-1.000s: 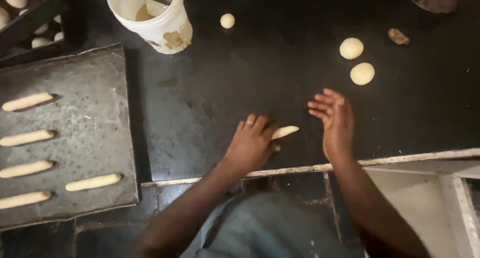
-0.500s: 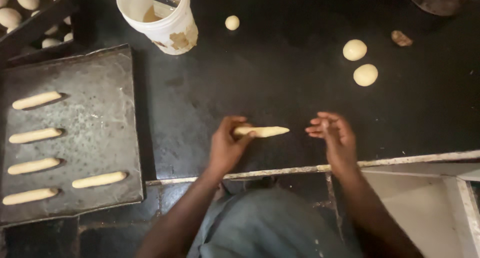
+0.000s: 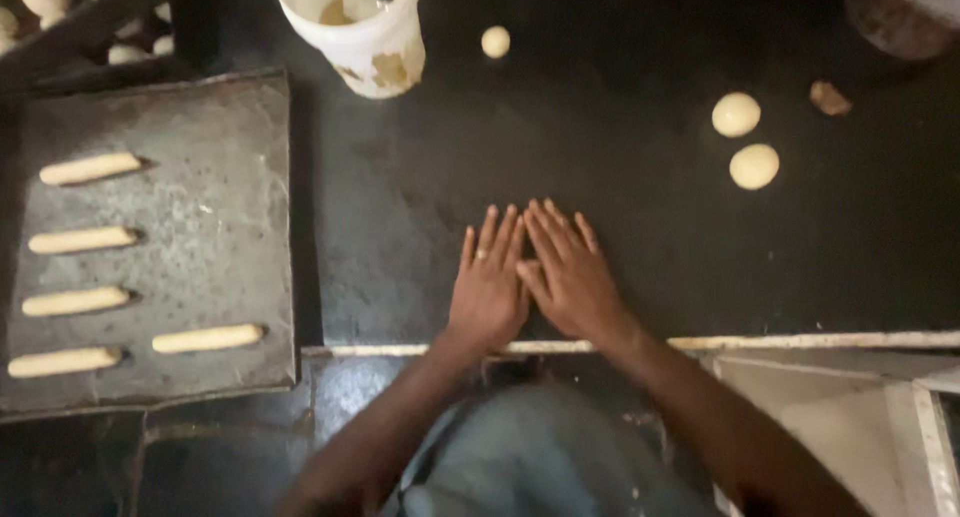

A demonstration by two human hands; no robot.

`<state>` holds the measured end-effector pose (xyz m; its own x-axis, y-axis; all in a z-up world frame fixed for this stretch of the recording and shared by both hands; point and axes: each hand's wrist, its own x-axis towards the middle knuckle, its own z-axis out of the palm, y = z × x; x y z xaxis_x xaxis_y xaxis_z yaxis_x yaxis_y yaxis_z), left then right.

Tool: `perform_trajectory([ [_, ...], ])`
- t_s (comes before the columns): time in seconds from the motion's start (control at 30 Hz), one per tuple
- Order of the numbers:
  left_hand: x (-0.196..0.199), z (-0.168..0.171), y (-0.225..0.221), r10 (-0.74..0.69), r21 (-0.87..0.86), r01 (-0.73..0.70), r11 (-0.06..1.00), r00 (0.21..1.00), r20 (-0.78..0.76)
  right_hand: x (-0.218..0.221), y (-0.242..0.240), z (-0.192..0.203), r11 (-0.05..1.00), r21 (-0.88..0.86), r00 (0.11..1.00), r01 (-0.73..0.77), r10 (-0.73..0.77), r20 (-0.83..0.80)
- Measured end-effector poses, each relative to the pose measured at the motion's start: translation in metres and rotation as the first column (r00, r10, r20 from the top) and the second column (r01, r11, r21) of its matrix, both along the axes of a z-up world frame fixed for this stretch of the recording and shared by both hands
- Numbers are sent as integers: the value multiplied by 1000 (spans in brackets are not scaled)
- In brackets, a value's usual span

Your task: The person shapes dough balls into elongated rolls by hand on a dark work surface and places them onto a metal baking tray.

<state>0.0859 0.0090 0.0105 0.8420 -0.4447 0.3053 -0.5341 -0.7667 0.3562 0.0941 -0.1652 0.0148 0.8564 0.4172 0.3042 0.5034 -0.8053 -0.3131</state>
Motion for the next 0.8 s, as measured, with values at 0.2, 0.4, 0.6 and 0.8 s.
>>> perform_trajectory([
  [0.2,-6,-11,1,-15,99,17,995,1000,-22,-19,-6,-9,998,-68,1000,-4,6,22],
  [0.4,92,9,-12,129,172,-122,978,991,-28,89,-4,3,989,-35,990,144,-144,-2],
  [0.6,-14,-8,12,-205,181,237,955,963,-177,-31,-20,-15,994,-58,994,-92,88,-72],
  [0.8,47,-12,7,-14,256,21,967,1000,-26,43,-11,-30,993,-99,998,58,-55,39],
])
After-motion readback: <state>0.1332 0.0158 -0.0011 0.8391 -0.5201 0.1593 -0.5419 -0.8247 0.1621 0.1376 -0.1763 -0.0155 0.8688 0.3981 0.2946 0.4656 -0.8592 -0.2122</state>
